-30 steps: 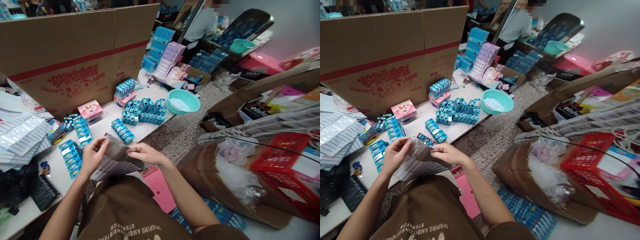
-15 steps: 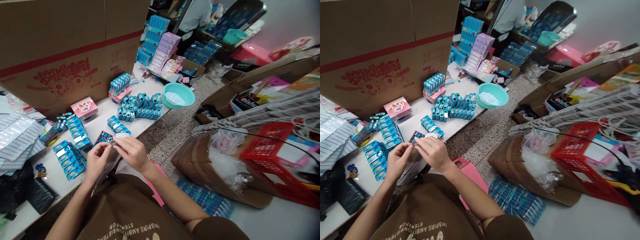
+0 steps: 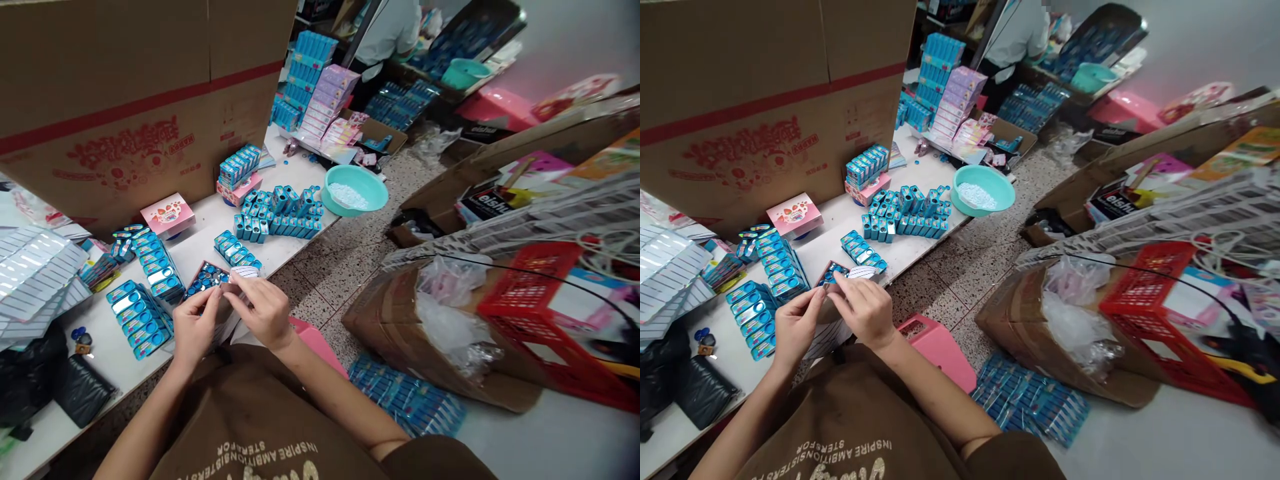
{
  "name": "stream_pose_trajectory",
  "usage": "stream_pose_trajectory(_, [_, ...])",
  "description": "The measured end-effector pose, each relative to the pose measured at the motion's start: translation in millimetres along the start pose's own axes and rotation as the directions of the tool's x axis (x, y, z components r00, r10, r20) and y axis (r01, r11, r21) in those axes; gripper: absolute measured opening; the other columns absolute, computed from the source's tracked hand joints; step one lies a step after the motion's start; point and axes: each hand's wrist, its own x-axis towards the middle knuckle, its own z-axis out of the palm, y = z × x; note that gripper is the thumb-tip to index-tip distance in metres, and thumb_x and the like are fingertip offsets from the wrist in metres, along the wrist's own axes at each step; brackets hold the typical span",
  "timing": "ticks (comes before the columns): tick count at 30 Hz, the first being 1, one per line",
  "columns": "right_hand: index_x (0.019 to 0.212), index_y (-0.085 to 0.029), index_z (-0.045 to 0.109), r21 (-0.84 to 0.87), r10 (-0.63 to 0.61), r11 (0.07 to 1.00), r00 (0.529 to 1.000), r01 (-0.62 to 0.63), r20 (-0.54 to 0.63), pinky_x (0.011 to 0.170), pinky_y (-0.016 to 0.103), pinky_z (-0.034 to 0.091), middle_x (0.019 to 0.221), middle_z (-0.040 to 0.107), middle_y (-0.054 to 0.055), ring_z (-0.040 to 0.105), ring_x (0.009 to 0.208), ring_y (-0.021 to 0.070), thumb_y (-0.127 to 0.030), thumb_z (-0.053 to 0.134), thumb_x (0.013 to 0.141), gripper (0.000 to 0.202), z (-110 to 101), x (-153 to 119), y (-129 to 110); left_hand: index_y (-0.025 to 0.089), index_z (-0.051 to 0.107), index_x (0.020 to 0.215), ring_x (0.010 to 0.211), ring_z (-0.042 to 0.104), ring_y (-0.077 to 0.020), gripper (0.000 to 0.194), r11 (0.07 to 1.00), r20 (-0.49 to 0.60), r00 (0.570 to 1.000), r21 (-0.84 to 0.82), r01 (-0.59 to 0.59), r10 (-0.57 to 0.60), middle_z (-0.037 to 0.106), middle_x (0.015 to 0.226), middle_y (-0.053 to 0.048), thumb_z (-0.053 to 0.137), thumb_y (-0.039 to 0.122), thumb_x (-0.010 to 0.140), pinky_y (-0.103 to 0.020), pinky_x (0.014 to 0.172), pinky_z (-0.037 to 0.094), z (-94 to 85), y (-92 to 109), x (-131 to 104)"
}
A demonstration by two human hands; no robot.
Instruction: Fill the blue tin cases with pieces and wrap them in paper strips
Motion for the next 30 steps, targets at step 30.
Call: stream_pose_trajectory(30, [0.088, -0.025, 0.072, 0.344, 0.123, 0.933, 0.992, -0.103, -0.038, 0.067, 0.026, 0.055, 0.076, 0.072, 0.0, 0.067, 0.069, 0.0146, -0.006, 0.064, 0.075, 0.024, -92.5, 9.7, 149.6, 0.02, 0.06, 0.117, 0.111, 0.055, -0.0247, 0.035, 0.825, 0.528, 0.841, 0.417, -0.38, 0.12, 0.063, 0.117, -0.01, 0.049, 0.029, 0.085, -0.041, 0.098, 0.041, 79.6, -52.3, 113.3])
